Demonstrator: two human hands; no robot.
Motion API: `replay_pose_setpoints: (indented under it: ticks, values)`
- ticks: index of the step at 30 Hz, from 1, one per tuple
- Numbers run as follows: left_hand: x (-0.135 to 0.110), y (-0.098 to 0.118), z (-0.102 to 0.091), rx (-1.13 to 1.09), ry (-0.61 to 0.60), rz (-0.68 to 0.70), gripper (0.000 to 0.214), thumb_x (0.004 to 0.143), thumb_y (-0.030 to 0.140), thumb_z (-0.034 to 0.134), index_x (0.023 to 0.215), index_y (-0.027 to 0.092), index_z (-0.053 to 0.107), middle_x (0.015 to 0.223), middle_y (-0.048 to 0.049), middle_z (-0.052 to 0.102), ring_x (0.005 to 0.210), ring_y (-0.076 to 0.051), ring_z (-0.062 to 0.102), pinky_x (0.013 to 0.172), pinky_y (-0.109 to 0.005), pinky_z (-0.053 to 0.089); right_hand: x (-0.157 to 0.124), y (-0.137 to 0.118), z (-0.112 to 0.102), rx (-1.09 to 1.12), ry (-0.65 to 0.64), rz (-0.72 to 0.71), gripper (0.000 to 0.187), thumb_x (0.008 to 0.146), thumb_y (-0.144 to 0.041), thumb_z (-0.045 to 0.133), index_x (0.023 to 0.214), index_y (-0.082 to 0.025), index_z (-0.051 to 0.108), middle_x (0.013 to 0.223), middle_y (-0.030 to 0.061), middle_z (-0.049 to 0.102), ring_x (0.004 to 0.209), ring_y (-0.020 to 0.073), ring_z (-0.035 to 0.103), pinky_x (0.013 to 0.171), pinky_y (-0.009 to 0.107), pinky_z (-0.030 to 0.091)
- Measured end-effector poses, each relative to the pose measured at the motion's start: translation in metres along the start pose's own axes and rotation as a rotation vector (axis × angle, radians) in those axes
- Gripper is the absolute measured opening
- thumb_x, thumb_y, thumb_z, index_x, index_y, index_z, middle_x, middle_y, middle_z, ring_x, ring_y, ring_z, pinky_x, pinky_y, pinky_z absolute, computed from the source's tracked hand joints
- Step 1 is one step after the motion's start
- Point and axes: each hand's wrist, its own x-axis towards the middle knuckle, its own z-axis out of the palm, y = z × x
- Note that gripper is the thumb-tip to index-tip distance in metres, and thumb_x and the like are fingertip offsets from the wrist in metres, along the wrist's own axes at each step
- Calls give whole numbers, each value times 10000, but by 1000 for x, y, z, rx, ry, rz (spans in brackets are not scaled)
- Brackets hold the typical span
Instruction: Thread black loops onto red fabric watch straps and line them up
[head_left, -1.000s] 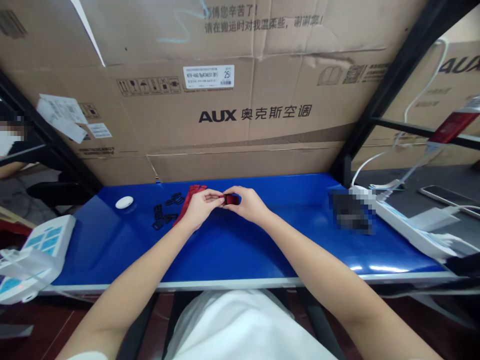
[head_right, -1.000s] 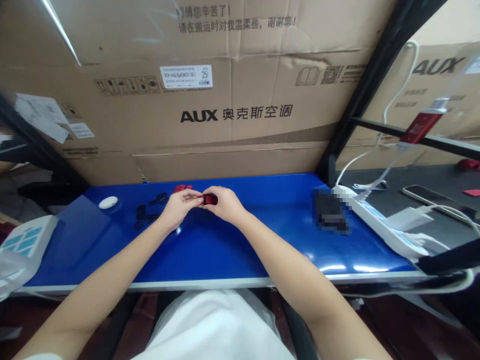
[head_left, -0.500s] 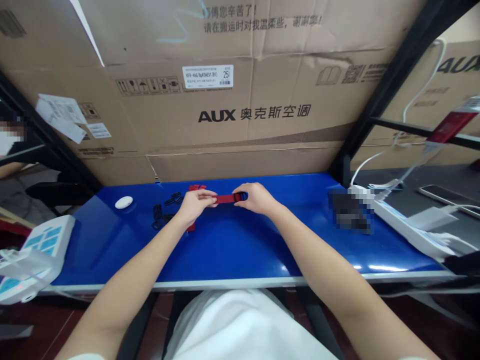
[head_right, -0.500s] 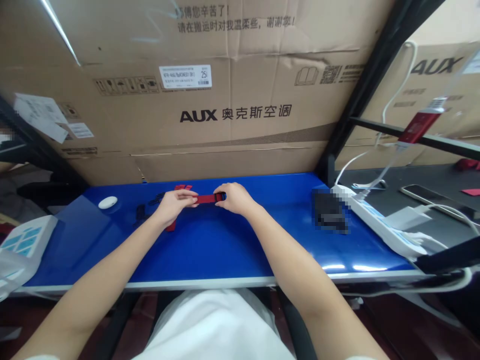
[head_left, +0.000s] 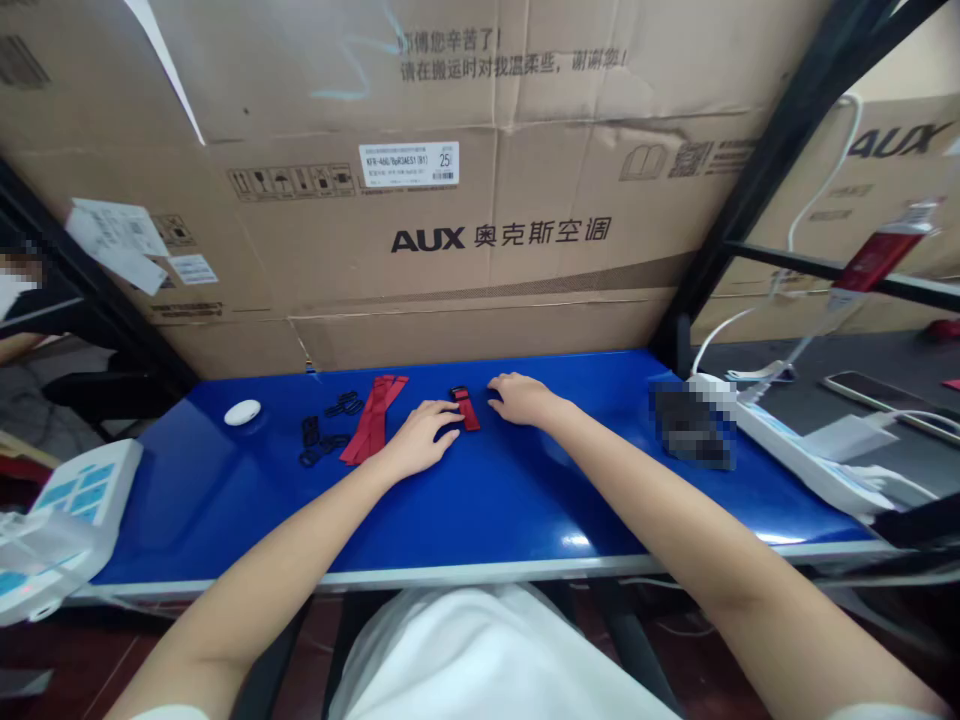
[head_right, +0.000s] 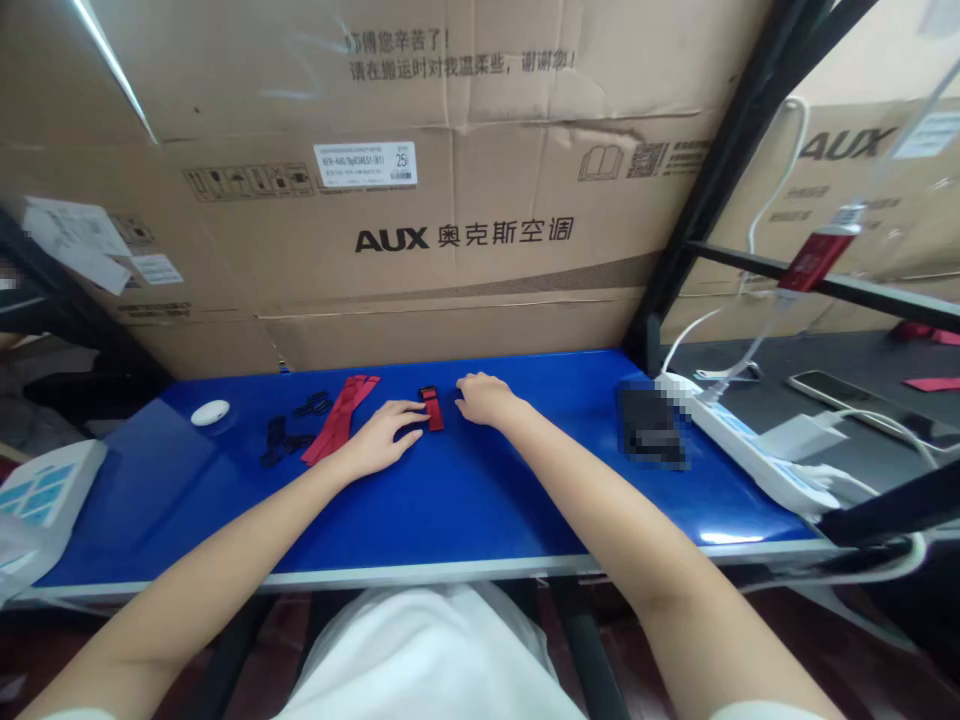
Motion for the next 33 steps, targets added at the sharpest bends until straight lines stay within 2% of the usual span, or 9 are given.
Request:
replay_pose_setpoints:
  ticks: [2,4,7,11,15,19,33]
  values:
    - [1,0,4,79,-39,8,344,940,289,481,1233,203,639,1320,-99,610,1261,-257,519,1080,-454,388,-10,5,4,-9,-26,-61,502,925,-367,499,1380,-155,516,1484,152,440,1377,313,399,1127,440,327]
    - [3,1,6,156,-60,3,380,958,305,436,1268,174,613,1343,-108,597,1268,-255,520,1081,-438,393,-20,7,12,12,2,-98,557,959,-408,412,1450,-146,427,1555,130,325,1441,290,293,1174,436,247]
    - [3,4,5,239,-66,-14,404,959,314,417,1282,158,603,1368,-115,577,1282,-264,510,1091,-433,387,-32,4,24,34,67,-88,571,989,-409,305,1489,-139,362,1583,112,256,1474,270,205,1199,439,176]
    - [1,5,2,295,-77,-112,453,957,306,395,1348,134,544,1451,-131,493,1365,-269,425,1147,-437,314,-36,-5,30,19,80,-35,566,987,-376,296,1492,-129,356,1585,116,246,1475,284,197,1200,465,157]
    - [-1,1,3,304,-146,-233,538,973,384,347,1419,106,459,1538,-139,361,1445,-279,283,1185,-455,230,-37,-8,30,20,90,-50,590,979,-423,317,1491,-133,362,1586,119,241,1476,293,187,1202,467,149]
    - [-1,-1,5,304,-161,-244,559,978,421,323,1434,119,442,1556,-125,330,1454,-266,261,1194,-446,203,-39,-6,32,25,94,-89,616,976,-466,314,1492,-132,361,1586,123,241,1479,280,183,1206,442,141]
    - [-2,-1,5,295,-144,-250,564,973,439,330,1428,130,455,1548,-120,349,1448,-270,276,1193,-437,209,-38,-5,33,37,88,-89,636,972,-500,299,1501,-149,346,1592,111,229,1482,273,171,1203,444,144]
